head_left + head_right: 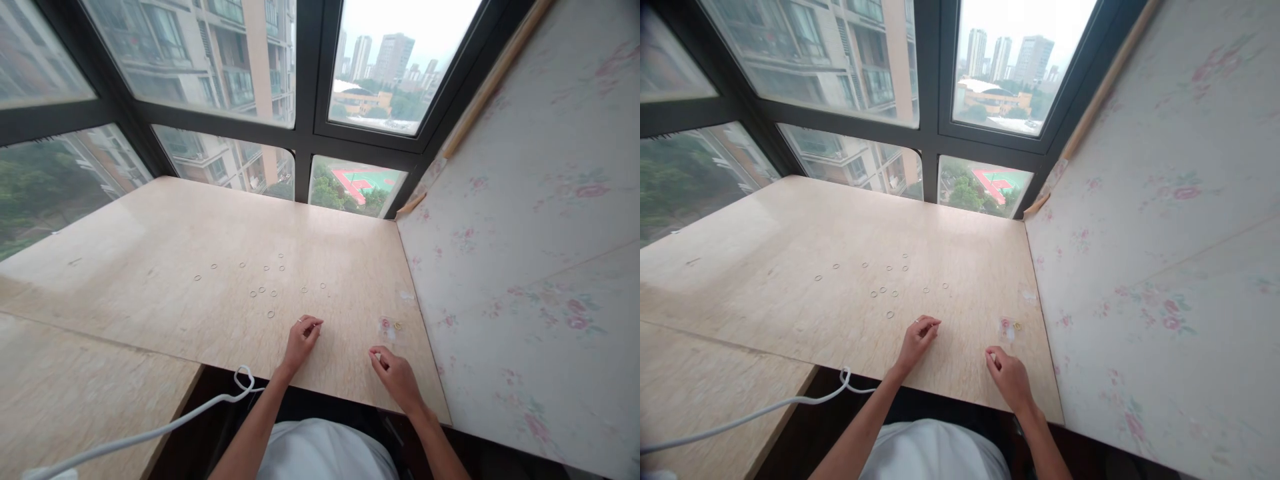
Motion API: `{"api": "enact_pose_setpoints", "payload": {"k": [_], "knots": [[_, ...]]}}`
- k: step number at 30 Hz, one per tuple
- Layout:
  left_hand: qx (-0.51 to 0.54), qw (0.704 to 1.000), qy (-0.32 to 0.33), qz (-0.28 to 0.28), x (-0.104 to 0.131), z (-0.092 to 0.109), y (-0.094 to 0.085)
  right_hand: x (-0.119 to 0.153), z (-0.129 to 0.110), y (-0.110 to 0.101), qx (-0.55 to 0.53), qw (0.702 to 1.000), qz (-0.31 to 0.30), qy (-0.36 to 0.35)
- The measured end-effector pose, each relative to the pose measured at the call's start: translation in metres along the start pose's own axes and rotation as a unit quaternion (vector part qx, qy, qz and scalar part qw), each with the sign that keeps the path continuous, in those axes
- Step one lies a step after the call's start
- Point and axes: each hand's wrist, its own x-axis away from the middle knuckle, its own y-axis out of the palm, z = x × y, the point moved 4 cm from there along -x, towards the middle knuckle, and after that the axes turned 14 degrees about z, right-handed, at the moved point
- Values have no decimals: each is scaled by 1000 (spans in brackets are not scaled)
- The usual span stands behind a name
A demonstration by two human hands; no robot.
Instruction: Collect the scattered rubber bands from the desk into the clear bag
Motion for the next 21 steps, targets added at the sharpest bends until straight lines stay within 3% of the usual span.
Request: {"api": "enact_pose_setpoints", "payload": {"k": [3, 8, 11, 14, 21], "knots": [[2, 998, -44, 34, -19, -4, -9, 14, -10, 20, 1, 999, -21, -30], [-130, 980, -19, 146, -63, -1, -43, 23, -10, 30, 41, 997, 43, -55], [-163, 977, -14, 134, -87, 3, -50, 25, -7, 31, 57, 994, 68, -65], [-167, 983, 8, 71, -109, 10, -35, 25, -6, 33, 63, 993, 74, -68], [-233, 966, 66, -92, -133, 9, 36, 23, -8, 32, 61, 993, 75, -71]]}}
